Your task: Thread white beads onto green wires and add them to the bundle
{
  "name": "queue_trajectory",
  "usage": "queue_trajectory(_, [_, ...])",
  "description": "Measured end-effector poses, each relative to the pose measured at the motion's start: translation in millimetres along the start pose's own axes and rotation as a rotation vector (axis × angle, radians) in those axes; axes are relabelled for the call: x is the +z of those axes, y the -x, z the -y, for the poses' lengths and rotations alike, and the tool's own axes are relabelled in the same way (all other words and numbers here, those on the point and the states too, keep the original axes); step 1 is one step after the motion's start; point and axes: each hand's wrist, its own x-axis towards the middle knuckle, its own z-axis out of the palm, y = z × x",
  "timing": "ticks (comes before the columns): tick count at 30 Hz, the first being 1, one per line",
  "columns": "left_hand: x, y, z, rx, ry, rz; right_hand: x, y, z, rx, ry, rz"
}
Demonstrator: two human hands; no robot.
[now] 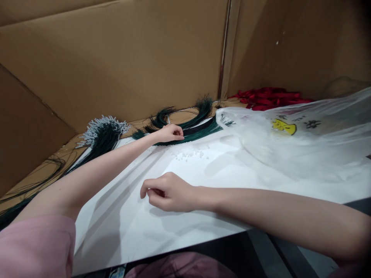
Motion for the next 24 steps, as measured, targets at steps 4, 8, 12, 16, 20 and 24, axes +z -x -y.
queue_trajectory(4, [1.4,0.1,-0.1,-0.016,-0.003,-0.011,-0.1,-0.3,0.5,0.003,-0.001,0.003])
queue_trajectory(8, [2.0,0.4,1.1,-0.034,0.018,-0.033,-0.3,0.1,0.5,0.003,-0.008,0.002])
queue_trajectory(12, [0.7,0.7,0.1,-0.043,0.057,-0.048,-0.4,0.6,0.3,-0.002,-0.012,-0.002])
queue_trajectory(16, [-1.1,1.0,-3.1,-0.055,0.094,-0.066,0.1,0.9,-0.5,-0.015,-0.016,-0.007])
queue_trajectory(20, [-0.8,1.5,-4.9,-0.062,0.124,-0.054,0.4,0.7,-1.4,-0.017,-0.016,-0.01])
queue_trajectory(24, [0.0,2.1,-5.6,-0.068,0.103,-0.075,-0.4,0.3,-0.8,-0.009,-0.017,-0.01])
